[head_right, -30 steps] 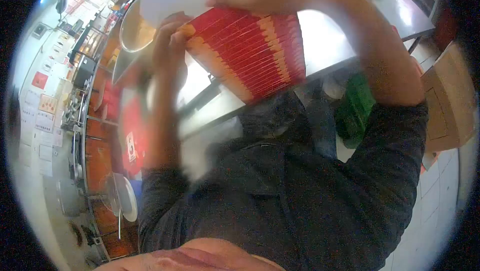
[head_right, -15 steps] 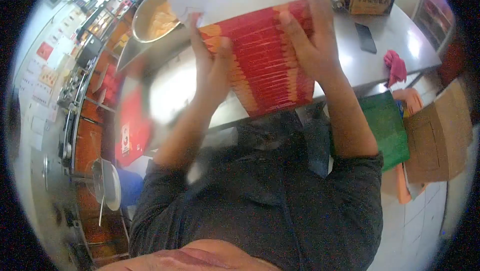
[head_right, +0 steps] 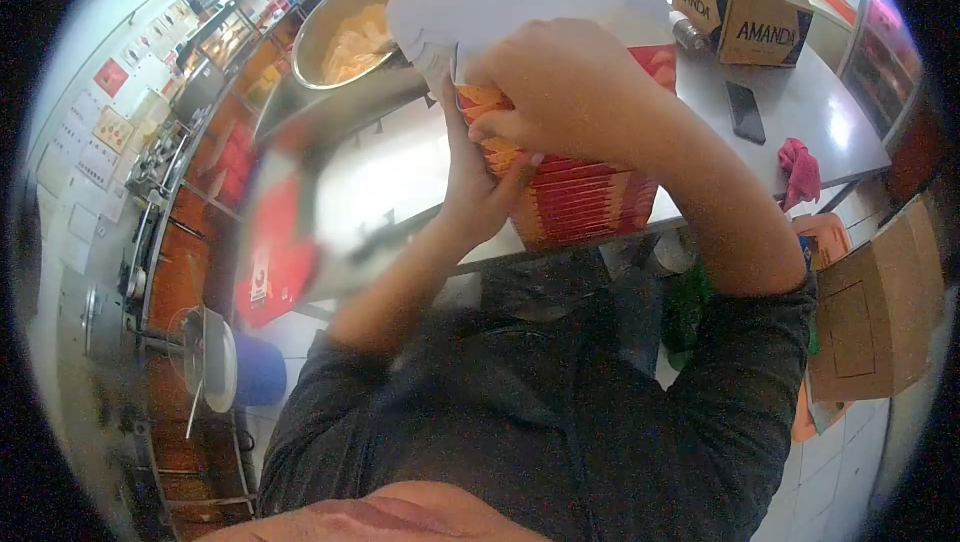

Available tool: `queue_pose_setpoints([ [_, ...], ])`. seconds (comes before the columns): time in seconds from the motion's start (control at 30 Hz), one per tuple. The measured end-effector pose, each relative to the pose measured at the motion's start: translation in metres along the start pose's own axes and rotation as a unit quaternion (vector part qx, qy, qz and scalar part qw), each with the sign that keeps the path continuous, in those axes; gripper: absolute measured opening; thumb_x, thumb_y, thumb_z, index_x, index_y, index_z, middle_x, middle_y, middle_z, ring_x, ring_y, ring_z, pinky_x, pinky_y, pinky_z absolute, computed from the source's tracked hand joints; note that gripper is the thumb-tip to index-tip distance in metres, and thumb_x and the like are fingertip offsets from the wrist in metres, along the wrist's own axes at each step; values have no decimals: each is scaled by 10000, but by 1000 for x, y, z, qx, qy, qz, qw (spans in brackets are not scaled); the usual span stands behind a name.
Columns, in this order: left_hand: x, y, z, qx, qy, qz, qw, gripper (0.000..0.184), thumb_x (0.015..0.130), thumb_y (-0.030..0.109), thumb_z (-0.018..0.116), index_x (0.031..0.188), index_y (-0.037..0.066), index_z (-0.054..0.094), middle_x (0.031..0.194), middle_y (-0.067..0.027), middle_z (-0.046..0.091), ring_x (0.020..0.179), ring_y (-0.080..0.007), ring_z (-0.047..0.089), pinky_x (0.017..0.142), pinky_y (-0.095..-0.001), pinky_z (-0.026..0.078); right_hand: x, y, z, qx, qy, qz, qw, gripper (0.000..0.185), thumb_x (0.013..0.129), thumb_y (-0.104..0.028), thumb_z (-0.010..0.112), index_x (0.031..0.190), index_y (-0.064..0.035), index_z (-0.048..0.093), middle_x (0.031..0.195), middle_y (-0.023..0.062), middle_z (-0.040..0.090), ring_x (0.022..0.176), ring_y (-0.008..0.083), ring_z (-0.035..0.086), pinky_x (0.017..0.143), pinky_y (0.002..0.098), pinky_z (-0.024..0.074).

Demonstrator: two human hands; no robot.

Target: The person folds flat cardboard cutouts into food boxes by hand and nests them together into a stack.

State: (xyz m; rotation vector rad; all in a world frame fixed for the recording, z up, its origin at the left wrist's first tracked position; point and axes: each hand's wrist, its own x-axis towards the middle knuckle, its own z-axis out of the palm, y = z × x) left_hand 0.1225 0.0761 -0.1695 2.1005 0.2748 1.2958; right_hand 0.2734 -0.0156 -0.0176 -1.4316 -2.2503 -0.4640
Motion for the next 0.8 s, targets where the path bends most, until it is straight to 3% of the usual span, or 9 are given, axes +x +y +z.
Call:
queue_pose_setpoints([
  [0.1,1,-2,1,4,2,23,1000,1125,929,251,748,1595,-86,-94,1675,-338,19,1563,-451,123,1258,-504,138,-2,0,4,19,6,4,1000,318,826,-386,741,920,-82,726,822,177,705,837,387,692,769,501,523],
  [0.27,5,-1,1,69,0,95,993,1054,980,158,675,1600,-18,-159,1619,-266,179,1499,-359,285,1228,-487,264,-1,0,4,35,24,9,999,328,831,-395,743,910,-78,713,794,182,692,836,406,676,771,510,511],
  [0.33,4,0,1,97,15,109,989,1041,983,196,678,1599,-46,-125,1621,-271,162,1517,-368,237,1240,-491,228,-2,0,7,32,50,0,998,353,832,-413,746,893,-68,705,775,182,682,813,413,669,761,512,507],
  [0.43,4,-3,1,101,25,127,986,1017,988,232,672,1598,-67,-85,1637,-295,128,1525,-406,205,1248,-508,183,-1,1,11,68,81,-17,994,389,828,-326,799,774,12,615,655,185,551,621,373,547,607,424,412],
  [0.53,3,-8,3,104,44,158,981,993,981,270,649,1609,-62,-45,1662,-363,38,1562,-505,68,1257,-542,126,-1,4,14,88,71,-12,993,370,832,-304,801,774,14,621,645,183,531,589,354,521,599,409,402],
  [0.63,5,-7,0,99,35,169,980,965,978,263,652,1607,-67,-1,1655,-369,64,1560,-506,78,1254,-545,139,-2,-5,6,85,39,29,995,341,833,-293,805,807,7,646,663,166,560,618,345,545,619,421,412],
  [0.73,4,-1,-14,72,44,166,982,941,968,270,671,1606,-54,61,1653,-355,96,1559,-497,111,1254,-536,143,-6,-5,10,44,98,11,994,377,809,-381,806,867,-28,689,730,160,657,718,377,641,703,463,479],
  [0.8,6,7,-27,-31,72,182,980,925,984,340,665,1612,-31,97,1677,-309,87,1577,-453,79,1262,-520,123,-8,-13,-1,-11,165,-52,985,351,821,-369,817,1004,-81,733,905,103,746,910,302,701,877,428,500],
])
